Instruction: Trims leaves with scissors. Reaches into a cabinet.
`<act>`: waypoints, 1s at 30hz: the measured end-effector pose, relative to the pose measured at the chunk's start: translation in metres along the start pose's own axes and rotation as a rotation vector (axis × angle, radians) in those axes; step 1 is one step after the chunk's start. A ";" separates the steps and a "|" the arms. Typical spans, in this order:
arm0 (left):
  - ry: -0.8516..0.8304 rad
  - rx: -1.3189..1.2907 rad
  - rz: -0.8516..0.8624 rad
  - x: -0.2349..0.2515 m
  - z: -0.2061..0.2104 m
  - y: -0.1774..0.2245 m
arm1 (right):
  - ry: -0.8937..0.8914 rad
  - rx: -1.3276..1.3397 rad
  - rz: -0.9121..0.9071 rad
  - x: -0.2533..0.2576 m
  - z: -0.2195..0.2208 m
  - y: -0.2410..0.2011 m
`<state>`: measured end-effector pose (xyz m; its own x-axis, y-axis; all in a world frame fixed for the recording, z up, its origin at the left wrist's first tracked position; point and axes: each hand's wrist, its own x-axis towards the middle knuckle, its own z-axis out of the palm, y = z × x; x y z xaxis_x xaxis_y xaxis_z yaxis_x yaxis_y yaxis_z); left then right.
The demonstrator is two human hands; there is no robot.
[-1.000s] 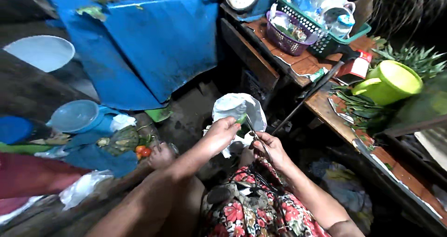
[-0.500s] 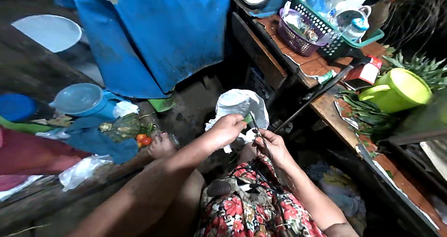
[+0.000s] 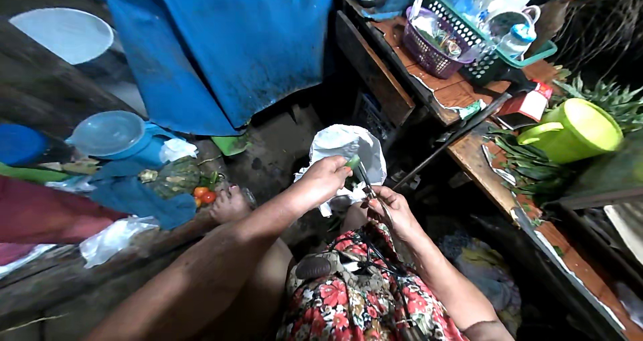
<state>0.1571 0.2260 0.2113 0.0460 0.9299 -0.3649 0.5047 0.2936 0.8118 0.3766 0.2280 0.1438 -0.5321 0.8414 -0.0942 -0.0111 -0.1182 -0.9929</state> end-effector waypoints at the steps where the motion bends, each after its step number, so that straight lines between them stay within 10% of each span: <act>1: -0.011 0.005 0.000 0.000 0.001 0.000 | 0.000 -0.012 -0.006 0.000 0.000 0.000; 30: -0.048 0.034 0.016 0.000 -0.002 -0.001 | -0.007 -0.135 -0.017 0.004 0.000 0.000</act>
<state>0.1549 0.2259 0.2118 0.0958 0.9225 -0.3740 0.5323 0.2700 0.8024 0.3743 0.2311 0.1432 -0.5383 0.8392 -0.0771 0.0937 -0.0312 -0.9951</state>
